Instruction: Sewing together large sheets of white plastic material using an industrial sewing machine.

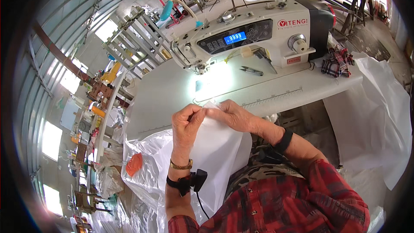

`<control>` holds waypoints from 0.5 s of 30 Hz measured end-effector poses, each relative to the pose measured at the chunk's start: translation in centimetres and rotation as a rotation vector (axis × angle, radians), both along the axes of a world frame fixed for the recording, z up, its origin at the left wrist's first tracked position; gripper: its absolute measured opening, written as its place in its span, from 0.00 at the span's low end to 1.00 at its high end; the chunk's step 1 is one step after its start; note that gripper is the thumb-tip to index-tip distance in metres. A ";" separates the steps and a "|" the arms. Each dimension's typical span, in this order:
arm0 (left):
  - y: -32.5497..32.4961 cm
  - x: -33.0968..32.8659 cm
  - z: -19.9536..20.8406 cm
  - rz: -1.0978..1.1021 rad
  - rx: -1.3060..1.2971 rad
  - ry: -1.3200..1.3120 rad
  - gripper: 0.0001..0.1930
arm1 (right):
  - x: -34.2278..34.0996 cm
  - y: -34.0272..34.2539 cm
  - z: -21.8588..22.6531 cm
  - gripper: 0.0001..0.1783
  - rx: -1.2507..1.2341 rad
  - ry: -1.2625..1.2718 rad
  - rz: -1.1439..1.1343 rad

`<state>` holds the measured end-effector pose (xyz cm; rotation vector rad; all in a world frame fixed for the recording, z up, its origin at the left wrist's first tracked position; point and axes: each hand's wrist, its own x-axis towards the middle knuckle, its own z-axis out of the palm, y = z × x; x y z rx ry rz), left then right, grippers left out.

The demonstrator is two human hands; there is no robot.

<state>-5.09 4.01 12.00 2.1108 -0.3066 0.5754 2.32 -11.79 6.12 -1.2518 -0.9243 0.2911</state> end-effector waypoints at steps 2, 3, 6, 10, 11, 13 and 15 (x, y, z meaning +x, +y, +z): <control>0.1 0.1 -0.3 -0.014 -0.022 0.012 0.12 | -0.3 0.0 0.0 0.34 -0.002 0.011 -0.013; 0.1 0.2 -0.3 -0.027 -0.046 0.031 0.12 | -0.4 -0.1 0.0 0.34 -0.006 0.029 -0.025; -0.3 0.5 -0.3 -0.033 -0.067 0.054 0.12 | -0.6 -0.1 -0.4 0.34 -0.018 0.040 -0.080; -0.6 0.5 -0.2 -0.034 -0.062 0.090 0.11 | -1.2 -0.3 -0.9 0.35 -0.007 0.081 -0.095; -0.6 0.3 -0.1 -0.032 -0.063 0.089 0.11 | -1.5 -0.5 -1.0 0.35 0.016 0.074 -0.091; -0.7 0.1 0.2 -0.023 -0.068 0.104 0.11 | -1.5 -0.8 -1.3 0.35 0.039 0.063 -0.086; -0.8 0.2 -0.3 -0.033 -0.084 0.113 0.11 | -1.2 -1.2 -1.9 0.36 0.020 0.069 -0.008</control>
